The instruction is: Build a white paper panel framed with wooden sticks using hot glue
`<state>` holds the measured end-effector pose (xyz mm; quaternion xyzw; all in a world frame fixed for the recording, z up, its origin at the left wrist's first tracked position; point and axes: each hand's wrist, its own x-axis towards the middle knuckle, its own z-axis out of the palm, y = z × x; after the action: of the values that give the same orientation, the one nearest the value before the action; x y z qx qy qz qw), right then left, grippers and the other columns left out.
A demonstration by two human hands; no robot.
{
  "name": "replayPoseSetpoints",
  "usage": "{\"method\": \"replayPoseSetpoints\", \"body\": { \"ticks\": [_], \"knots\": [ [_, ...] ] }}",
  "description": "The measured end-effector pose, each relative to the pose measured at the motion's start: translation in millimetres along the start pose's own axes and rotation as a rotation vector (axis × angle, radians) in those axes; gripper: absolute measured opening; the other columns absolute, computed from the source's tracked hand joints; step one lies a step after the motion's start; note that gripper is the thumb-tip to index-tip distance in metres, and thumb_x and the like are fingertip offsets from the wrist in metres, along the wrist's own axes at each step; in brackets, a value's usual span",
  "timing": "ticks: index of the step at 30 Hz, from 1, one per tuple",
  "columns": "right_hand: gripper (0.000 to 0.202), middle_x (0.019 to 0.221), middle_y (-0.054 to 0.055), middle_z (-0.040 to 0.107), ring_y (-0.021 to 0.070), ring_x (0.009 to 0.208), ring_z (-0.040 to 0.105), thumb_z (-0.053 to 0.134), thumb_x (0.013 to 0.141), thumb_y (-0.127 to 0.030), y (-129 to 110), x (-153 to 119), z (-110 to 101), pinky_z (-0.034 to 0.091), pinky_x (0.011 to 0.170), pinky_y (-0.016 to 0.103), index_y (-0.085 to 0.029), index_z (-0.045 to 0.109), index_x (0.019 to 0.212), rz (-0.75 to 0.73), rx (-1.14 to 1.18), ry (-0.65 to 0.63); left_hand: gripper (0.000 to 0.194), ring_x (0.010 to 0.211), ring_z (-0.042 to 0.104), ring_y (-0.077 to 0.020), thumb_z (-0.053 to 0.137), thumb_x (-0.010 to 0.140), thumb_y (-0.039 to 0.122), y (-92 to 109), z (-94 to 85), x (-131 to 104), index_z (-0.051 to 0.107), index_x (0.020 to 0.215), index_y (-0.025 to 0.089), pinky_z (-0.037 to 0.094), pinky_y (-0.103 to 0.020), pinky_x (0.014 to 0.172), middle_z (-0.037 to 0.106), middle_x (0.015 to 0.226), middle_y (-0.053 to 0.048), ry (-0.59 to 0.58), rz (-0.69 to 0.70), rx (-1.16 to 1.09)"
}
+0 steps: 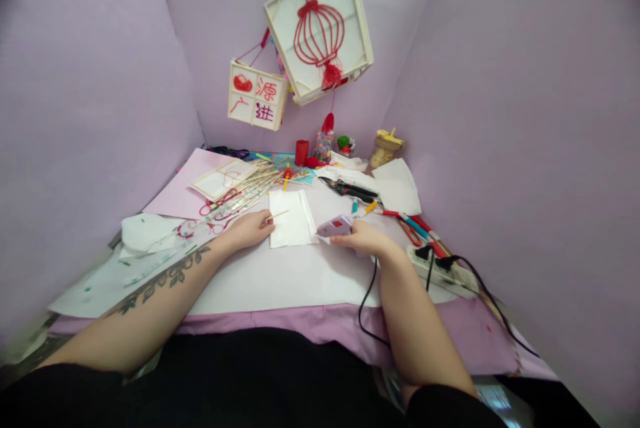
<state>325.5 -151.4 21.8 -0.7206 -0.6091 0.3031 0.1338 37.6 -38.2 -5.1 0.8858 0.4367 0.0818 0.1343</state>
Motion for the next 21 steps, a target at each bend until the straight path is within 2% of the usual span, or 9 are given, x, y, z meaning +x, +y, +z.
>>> {"method": "replayPoseSetpoints", "body": {
  "ticks": [8, 13, 21],
  "knots": [
    [0.046, 0.088, 0.006, 0.070, 0.0214, 0.077, 0.064, 0.065, 0.070, -0.057, -3.9, -2.6, -1.2, 0.047, 0.062, 0.026, -0.019, 0.068, 0.095, 0.065, -0.044, -0.019, 0.018, 0.074, 0.060, -0.0192, 0.046, 0.085, 0.035, -0.3, 0.8, 1.2, 0.056, 0.090, 0.022, 0.035, -0.027, 0.059, 0.065, 0.082, -0.003, 0.006, 0.010, 0.003],
    [0.043, 0.084, 0.007, 0.070, 0.0222, 0.075, 0.064, 0.066, 0.069, -0.057, -7.7, -4.5, -2.5, 0.044, 0.057, 0.026, -0.016, 0.067, 0.085, 0.095, -0.073, -0.013, 0.018, 0.074, 0.060, -0.0192, 0.046, 0.085, 0.036, 1.4, -1.8, 0.3, 0.056, 0.090, 0.022, 0.034, -0.027, 0.059, 0.065, 0.082, -0.003, -0.007, -0.001, 0.009],
    [0.043, 0.079, 0.007, 0.071, 0.0220, 0.070, 0.064, 0.070, 0.064, -0.058, -4.4, -4.2, -2.7, 0.043, 0.052, 0.026, -0.018, 0.067, 0.079, 0.102, 0.002, -0.014, 0.018, 0.075, 0.060, -0.0191, 0.047, 0.085, 0.036, 3.7, -4.8, -1.0, 0.057, 0.091, 0.022, 0.035, -0.027, 0.059, 0.065, 0.082, -0.003, -0.012, 0.001, -0.002]
  ]
}}
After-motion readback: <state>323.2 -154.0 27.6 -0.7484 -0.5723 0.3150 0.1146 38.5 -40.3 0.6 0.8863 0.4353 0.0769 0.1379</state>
